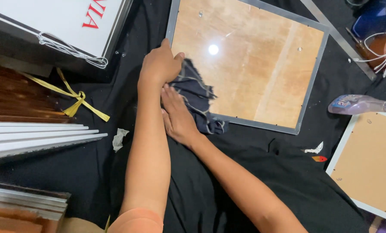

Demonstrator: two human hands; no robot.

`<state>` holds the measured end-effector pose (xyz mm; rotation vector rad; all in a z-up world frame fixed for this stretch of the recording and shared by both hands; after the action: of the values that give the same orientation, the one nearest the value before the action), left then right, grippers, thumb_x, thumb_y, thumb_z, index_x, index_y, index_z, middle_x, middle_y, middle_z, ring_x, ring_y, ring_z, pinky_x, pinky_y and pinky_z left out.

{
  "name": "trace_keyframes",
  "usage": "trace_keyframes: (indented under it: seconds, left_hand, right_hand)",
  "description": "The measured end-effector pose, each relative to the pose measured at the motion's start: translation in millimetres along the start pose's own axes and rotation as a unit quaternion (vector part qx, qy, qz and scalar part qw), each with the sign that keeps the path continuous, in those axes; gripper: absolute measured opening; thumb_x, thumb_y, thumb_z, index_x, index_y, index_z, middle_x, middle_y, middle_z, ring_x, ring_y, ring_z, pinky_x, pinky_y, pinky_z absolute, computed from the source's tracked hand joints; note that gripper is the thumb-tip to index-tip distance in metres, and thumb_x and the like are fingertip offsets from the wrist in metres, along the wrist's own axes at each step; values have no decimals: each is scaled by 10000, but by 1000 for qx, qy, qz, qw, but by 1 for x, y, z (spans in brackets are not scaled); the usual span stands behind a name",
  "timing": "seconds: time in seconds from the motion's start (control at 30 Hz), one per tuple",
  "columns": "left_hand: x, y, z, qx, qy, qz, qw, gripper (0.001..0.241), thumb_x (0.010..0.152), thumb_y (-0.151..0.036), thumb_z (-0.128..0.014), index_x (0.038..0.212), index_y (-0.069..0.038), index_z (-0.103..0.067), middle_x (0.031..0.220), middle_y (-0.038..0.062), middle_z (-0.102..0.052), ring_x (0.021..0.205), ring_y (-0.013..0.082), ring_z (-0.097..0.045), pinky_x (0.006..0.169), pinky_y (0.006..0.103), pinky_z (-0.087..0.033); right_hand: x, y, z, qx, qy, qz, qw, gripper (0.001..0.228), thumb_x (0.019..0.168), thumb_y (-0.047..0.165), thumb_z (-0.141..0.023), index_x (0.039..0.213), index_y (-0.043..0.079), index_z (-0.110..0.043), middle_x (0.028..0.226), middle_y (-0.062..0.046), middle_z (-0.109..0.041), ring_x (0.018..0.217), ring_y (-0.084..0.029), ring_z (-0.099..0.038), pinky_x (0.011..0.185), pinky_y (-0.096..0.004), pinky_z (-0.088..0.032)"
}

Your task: The person wipes the back and front glass of two photo frames using a dark patterned cloth. They handle the frames one at a time, turning them over to clean both sides.

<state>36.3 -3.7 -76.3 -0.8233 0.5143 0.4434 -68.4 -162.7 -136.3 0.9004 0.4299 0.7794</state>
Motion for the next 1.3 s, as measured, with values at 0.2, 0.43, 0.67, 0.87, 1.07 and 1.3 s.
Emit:
trace_keyframes:
  seconds: [0.2,0.43,0.67,0.87,1.07,1.3]
  left_hand:
    - [3,-9,-6,89,38,65,993,643,1113,-303,-343,1649,-4,-151,1427,232,-575,1131,417,-646,918,496,-546]
    - [-5,-14,-7,109,60,104,987,646,1029,-257,-404,1615,-18,-274,1472,197,-534,1341,396,-500,1064,537,-430]
    - [4,-1,-9,27,13,78,997,286,932,-65,-463,655,-138,-476,653,8,-462,560,189,-429,499,354,-349]
    - [5,-8,-10,38,33,68,996,291,1008,-200,-452,833,-92,-658,872,75,-684,735,293,-633,592,415,-499]
    - [-1,-21,-14,78,87,95,989,532,1067,-308,-401,1513,-20,-438,1729,189,-24,1611,320,22,1248,480,-214]
    - [-4,-22,-8,74,118,115,984,439,964,-51,-327,1291,23,-611,1740,219,-31,1618,317,-102,1100,484,-412]
  right_hand:
    - [6,-19,22,-281,22,84,956,643,1128,465,-330,1622,56,-298,1676,-146,-345,1580,-310,-286,1307,-462,-252]
    - [-88,-76,108,-337,34,-23,941,682,1105,451,-369,1638,40,-254,1707,-189,-249,1578,-370,-266,1265,-483,-238]
    - [-116,-111,125,-265,-57,-223,936,651,1131,359,-273,1652,7,-104,1729,-201,-41,1603,-397,-13,1294,-520,-49]
    - [-37,-32,46,-115,112,-48,986,575,1133,353,-268,1645,101,-202,1728,-147,-145,1610,-377,-42,1300,-539,-31]
    - [3,-12,15,-159,107,122,974,612,1119,460,-309,1603,85,-310,1679,-141,-307,1584,-354,-240,1334,-530,-160]
    - [-120,-85,137,-275,50,-49,959,676,1082,329,-467,1621,-5,-233,1665,-266,-293,1552,-395,-296,1285,-489,-205]
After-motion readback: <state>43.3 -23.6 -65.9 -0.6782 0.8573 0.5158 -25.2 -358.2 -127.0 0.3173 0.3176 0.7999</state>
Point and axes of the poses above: each hand's wrist, its own x-axis towards the middle knuckle, its own z-axis out of the back of the hand, y = z × x, the point moved 1 cm from there along x, towards the middle knuckle
